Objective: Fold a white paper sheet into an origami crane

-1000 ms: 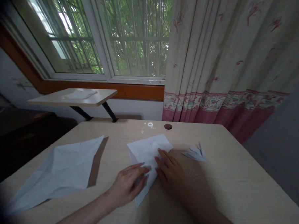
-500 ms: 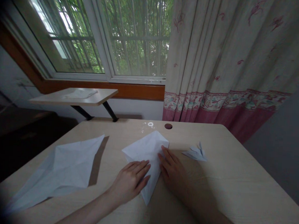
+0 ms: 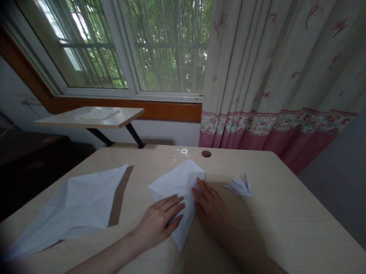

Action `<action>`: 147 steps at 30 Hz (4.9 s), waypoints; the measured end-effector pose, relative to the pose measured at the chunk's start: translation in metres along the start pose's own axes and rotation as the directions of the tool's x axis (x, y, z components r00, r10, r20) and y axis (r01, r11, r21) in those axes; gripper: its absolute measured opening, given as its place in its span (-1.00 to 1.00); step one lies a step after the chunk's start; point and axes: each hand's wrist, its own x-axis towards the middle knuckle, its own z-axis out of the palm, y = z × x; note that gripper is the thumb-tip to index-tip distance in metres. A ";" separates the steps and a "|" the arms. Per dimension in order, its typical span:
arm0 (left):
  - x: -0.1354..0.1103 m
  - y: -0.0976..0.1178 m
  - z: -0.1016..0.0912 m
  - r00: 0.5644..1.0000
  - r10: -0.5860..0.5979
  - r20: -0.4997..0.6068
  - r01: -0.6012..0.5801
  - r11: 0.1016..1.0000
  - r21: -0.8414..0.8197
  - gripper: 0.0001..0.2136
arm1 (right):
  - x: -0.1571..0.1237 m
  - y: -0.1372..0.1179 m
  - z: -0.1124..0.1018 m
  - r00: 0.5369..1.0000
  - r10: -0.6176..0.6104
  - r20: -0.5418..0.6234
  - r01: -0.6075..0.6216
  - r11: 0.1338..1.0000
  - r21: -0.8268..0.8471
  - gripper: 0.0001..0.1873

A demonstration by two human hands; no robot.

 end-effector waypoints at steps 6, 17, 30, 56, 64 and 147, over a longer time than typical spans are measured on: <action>-0.004 0.000 0.000 0.997 0.064 0.038 -0.065 0.998 0.014 -0.72 | 0.002 0.000 -0.001 1.000 0.000 0.011 0.000 1.000 0.013 -0.47; 0.004 0.003 -0.007 0.985 0.002 0.174 -0.010 0.999 0.047 -0.60 | -0.003 0.005 0.004 0.999 0.020 0.026 -0.021 0.999 0.044 -0.42; 0.004 0.002 -0.006 0.982 -0.008 0.190 0.005 1.000 0.016 -0.61 | -0.003 0.005 0.004 1.000 0.016 0.011 -0.017 0.998 0.061 -0.43; 0.000 0.001 -0.001 0.994 -0.038 0.098 0.037 0.999 0.015 -0.68 | 0.001 0.003 0.000 0.987 0.159 0.021 -0.159 0.987 0.002 -0.76; 0.000 0.002 -0.002 0.996 -0.051 0.079 0.050 0.999 0.015 -0.68 | -0.001 0.004 -0.001 0.989 0.145 0.015 -0.144 0.989 -0.028 -0.68; 0.003 -0.007 -0.006 0.990 -0.039 0.135 0.048 0.997 -0.068 -0.67 | 0.011 -0.030 -0.046 0.767 -0.111 0.632 -0.297 0.811 0.504 -0.93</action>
